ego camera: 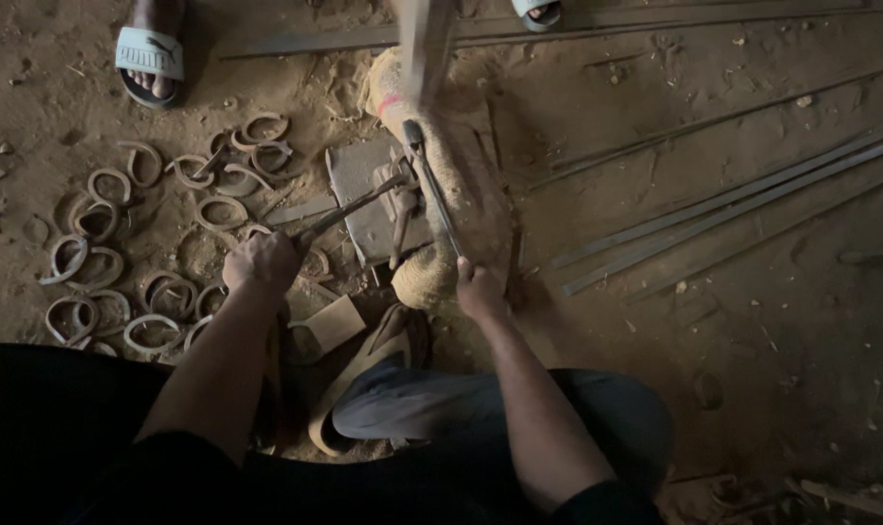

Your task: The person sits on the floor and uses pliers to hold a metal ring on a makeshift anvil while another person strikes it with a hammer. The person repeatedly adjusts the ring and continues the shaping process.

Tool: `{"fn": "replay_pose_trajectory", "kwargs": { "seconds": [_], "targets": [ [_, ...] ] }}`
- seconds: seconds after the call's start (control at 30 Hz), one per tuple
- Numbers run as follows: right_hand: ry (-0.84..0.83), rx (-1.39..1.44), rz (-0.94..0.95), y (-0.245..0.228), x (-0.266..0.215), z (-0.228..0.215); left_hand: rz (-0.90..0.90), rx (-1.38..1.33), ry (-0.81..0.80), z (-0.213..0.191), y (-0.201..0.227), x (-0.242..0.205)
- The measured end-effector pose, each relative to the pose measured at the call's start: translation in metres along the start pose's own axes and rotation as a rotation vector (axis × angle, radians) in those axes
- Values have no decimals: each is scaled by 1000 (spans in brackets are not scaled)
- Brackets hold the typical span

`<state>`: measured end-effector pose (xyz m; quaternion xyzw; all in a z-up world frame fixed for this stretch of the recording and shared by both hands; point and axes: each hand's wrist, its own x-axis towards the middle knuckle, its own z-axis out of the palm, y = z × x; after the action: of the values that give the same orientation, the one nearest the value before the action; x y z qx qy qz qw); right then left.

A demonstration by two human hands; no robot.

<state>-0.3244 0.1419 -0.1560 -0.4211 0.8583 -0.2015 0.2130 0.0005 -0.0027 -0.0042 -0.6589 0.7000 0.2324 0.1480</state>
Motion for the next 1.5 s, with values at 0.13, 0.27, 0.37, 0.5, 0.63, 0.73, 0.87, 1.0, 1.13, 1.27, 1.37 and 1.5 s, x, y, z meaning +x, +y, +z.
{"fn": "replay_pose_trajectory", "kwargs": {
  "seconds": [0.13, 0.27, 0.37, 0.5, 0.63, 0.73, 0.87, 1.0, 1.13, 1.27, 1.37, 1.5],
  "targets": [
    [394, 38, -540, -18, 9, -14, 30, -43, 79, 8, -2, -1],
    [477, 81, -587, -16, -1, -22, 24, -58, 89, 11, -2, 4],
    [168, 49, -231, -11, -6, -15, 64, -32, 161, 17, -3, 0],
    [-113, -124, 2, -1, -8, -6, -8, -88, 27, 26, 8, -14],
    [104, -165, -147, 3, -7, 6, -22, -197, 103, 36, 11, -22],
    [98, -183, -169, 8, -11, 9, -39, -183, 124, 45, 8, -23],
    [-11, -69, -42, 8, -7, 5, -73, -190, 74, 44, 6, -19],
    [15, -153, -88, 5, -3, 6, -93, -170, 61, 42, 8, -21],
    [-18, -154, -40, 3, -4, 7, -78, -149, 60, 40, 9, -23],
    [-17, -127, -41, -4, -6, 4, -80, -149, 48, 35, 11, -24],
    [-36, -74, -27, -8, -9, 1, -119, -138, 8, 34, 13, -27],
    [-239, -83, 88, -11, -9, -7, -98, -151, 18, 30, 15, -29]
  ]
}}
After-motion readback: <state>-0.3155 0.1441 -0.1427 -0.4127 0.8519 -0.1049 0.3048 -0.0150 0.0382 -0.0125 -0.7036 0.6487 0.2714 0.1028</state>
